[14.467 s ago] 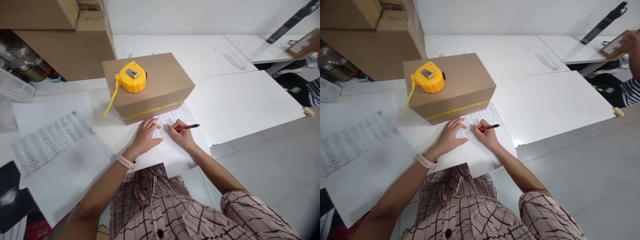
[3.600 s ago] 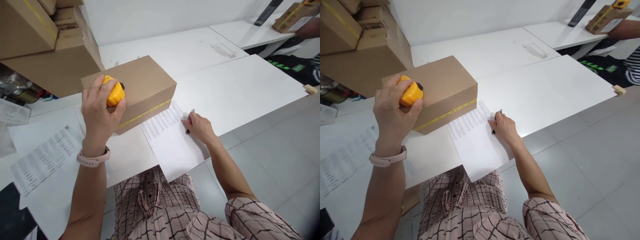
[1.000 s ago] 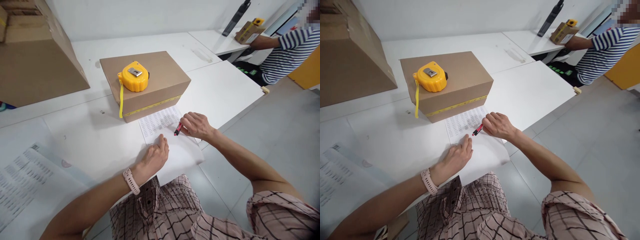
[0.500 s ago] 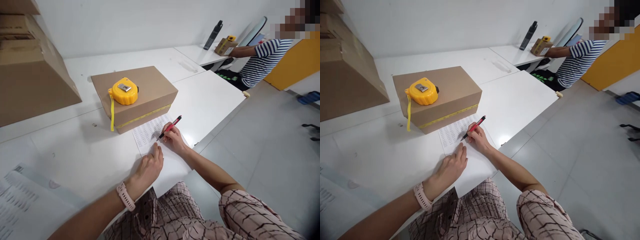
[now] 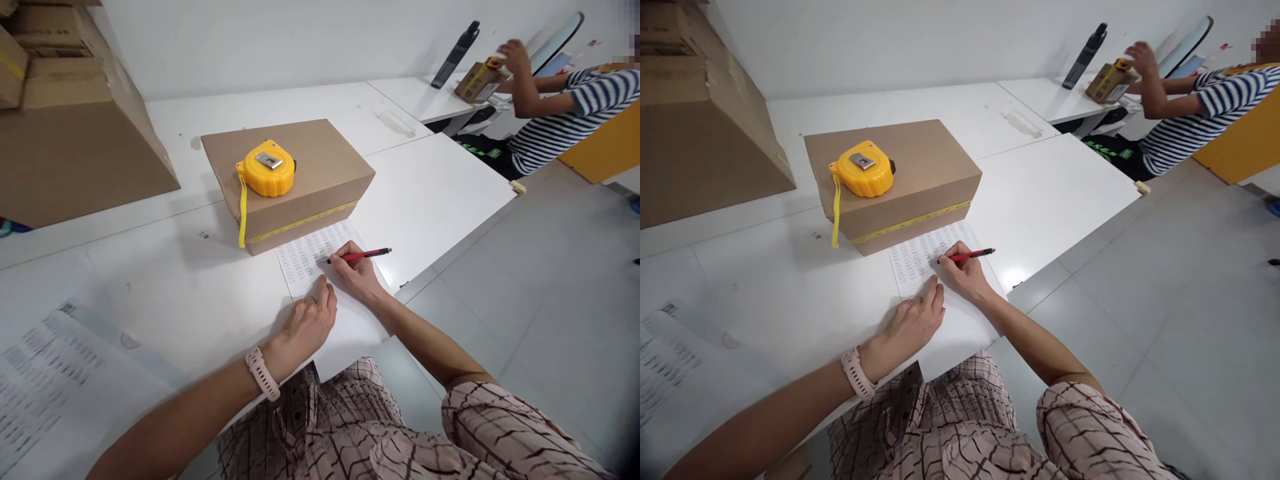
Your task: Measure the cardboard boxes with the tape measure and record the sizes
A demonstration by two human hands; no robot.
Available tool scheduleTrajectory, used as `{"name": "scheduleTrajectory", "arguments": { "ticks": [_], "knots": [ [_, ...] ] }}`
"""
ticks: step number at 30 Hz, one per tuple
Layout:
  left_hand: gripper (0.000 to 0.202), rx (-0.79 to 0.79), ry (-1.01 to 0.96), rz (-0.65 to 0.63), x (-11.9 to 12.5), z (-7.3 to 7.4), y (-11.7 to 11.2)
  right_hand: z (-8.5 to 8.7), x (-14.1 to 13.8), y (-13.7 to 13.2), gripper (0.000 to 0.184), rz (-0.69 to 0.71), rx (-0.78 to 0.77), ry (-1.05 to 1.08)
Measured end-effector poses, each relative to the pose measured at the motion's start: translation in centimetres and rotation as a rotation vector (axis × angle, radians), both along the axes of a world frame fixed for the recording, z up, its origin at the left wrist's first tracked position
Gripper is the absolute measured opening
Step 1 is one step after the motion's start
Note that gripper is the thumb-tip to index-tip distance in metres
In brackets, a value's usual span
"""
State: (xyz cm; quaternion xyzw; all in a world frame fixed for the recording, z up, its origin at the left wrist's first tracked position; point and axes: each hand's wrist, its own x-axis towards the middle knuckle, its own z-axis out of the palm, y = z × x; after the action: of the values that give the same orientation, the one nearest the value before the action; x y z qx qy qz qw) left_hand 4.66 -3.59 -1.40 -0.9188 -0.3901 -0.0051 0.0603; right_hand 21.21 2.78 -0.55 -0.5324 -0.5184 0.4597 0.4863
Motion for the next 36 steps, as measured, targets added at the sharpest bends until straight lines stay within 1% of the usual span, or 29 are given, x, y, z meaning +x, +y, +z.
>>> {"name": "scheduleTrajectory", "arguments": {
  "ticks": [2,5,10,16,25,36],
  "knots": [
    [0.052,-0.022,-0.006,0.006,0.04,0.02,0.03,0.14,-0.21,-0.12,0.023,0.023,0.02,-0.044],
    [0.051,-0.047,-0.02,0.035,0.14,0.18,0.0,-0.02,-0.4,-0.17,0.02,0.096,0.03,-0.015],
    [0.049,-0.08,-0.024,0.072,0.31,0.35,-0.12,-0.66,-0.49,-0.15,0.027,0.043,0.06,-0.092],
    [0.048,-0.07,-0.019,0.082,0.4,0.61,-0.14,-0.18,-0.51,-0.18,0.028,0.092,0.088,-0.137],
    [0.046,-0.056,-0.024,0.088,0.43,0.78,-0.22,-0.43,-0.49,-0.19,0.025,0.084,0.107,-0.196],
    [0.046,-0.02,-0.01,0.074,0.35,0.91,-0.15,-0.3,-0.36,-0.25,0.029,0.088,0.109,-0.182]
  ]
}}
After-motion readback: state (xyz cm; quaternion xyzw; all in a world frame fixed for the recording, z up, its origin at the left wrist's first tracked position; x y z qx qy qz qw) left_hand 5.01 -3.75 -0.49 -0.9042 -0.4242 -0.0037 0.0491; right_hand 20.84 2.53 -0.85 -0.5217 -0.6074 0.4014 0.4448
